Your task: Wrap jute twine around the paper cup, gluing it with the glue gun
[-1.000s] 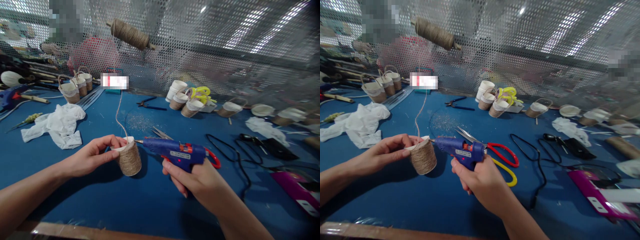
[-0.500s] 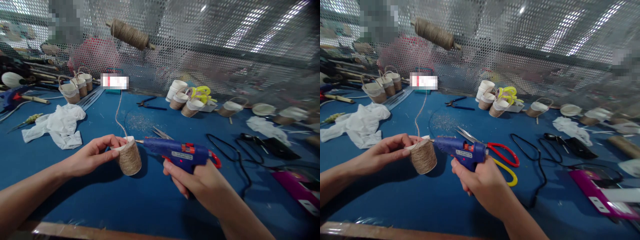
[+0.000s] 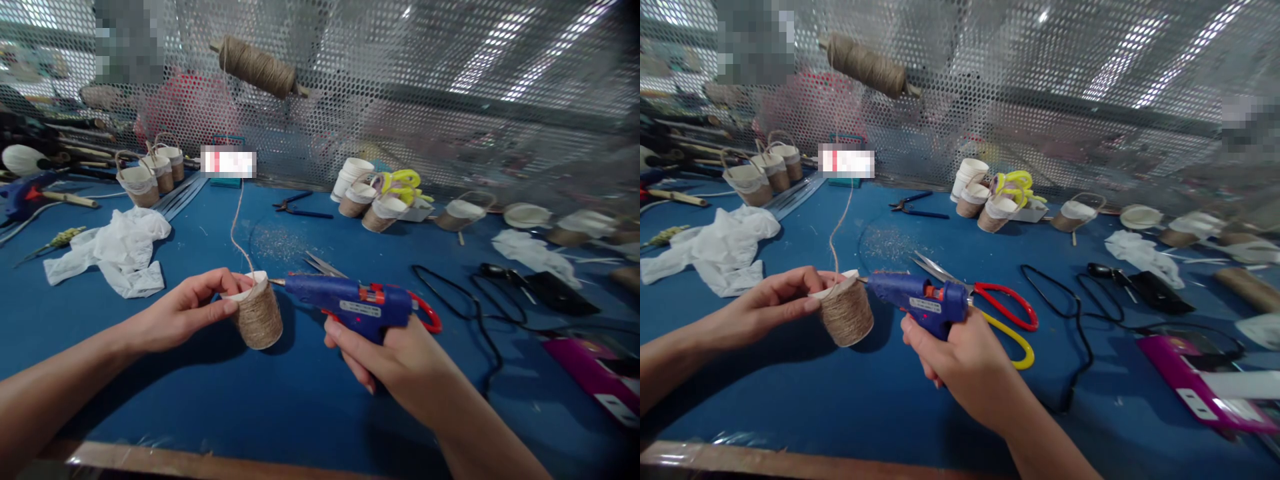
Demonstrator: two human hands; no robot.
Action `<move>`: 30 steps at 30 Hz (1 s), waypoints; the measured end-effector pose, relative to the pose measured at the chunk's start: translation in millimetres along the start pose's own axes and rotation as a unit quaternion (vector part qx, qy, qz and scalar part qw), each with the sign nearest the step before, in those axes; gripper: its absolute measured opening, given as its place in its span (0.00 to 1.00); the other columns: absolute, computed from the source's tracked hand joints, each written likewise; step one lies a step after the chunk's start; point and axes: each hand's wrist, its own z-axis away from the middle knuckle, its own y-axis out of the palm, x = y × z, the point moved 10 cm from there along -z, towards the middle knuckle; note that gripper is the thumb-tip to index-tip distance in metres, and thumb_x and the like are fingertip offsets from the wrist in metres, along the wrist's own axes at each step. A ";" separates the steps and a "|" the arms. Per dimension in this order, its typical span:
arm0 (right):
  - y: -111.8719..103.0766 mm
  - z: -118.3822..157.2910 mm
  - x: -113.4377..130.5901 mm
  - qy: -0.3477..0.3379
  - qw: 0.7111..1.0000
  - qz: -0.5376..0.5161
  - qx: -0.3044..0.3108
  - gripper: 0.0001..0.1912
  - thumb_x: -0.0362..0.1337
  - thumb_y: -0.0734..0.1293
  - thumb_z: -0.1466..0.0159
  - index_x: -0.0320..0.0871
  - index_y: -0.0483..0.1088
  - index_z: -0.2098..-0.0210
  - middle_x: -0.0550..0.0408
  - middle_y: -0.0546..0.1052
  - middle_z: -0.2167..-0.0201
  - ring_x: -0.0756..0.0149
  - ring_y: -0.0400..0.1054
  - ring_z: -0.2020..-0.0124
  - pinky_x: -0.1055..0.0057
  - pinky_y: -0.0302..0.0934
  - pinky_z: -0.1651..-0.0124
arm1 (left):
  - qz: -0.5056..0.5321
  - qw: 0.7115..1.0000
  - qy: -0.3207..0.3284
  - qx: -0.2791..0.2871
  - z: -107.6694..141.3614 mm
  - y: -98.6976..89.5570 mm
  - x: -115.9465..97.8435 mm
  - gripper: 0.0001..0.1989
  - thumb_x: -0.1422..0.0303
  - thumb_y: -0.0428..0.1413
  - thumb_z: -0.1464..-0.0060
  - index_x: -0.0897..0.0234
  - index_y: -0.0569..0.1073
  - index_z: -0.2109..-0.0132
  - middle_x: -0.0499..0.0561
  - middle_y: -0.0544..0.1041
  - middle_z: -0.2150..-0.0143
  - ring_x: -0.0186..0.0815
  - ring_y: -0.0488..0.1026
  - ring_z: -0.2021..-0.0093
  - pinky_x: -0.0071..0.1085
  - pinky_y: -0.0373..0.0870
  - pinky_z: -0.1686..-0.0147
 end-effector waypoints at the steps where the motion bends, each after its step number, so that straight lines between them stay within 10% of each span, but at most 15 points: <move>1: 0.4 0.0 -0.2 0.000 1.000 0.002 0.003 0.12 0.43 0.62 0.42 0.42 0.65 0.77 0.65 0.60 0.93 0.75 0.54 0.90 0.77 0.54 0.85 | 0.001 1.000 0.000 0.001 0.2 0.2 0.0 0.07 0.68 0.50 0.43 0.65 0.65 0.69 0.54 0.72 0.57 0.40 0.65 0.49 0.36 0.59 0.50; 30: -2.4 7.0 0.8 -0.064 0.996 0.065 -0.022 0.13 0.43 0.62 0.42 0.43 0.66 0.79 0.63 0.62 0.92 0.74 0.59 0.89 0.77 0.60 0.84 | 0.015 1.000 0.010 -0.003 0.6 -1.9 3.8 0.06 0.73 0.49 0.43 0.65 0.65 0.69 0.53 0.72 0.56 0.40 0.63 0.45 0.38 0.56 0.47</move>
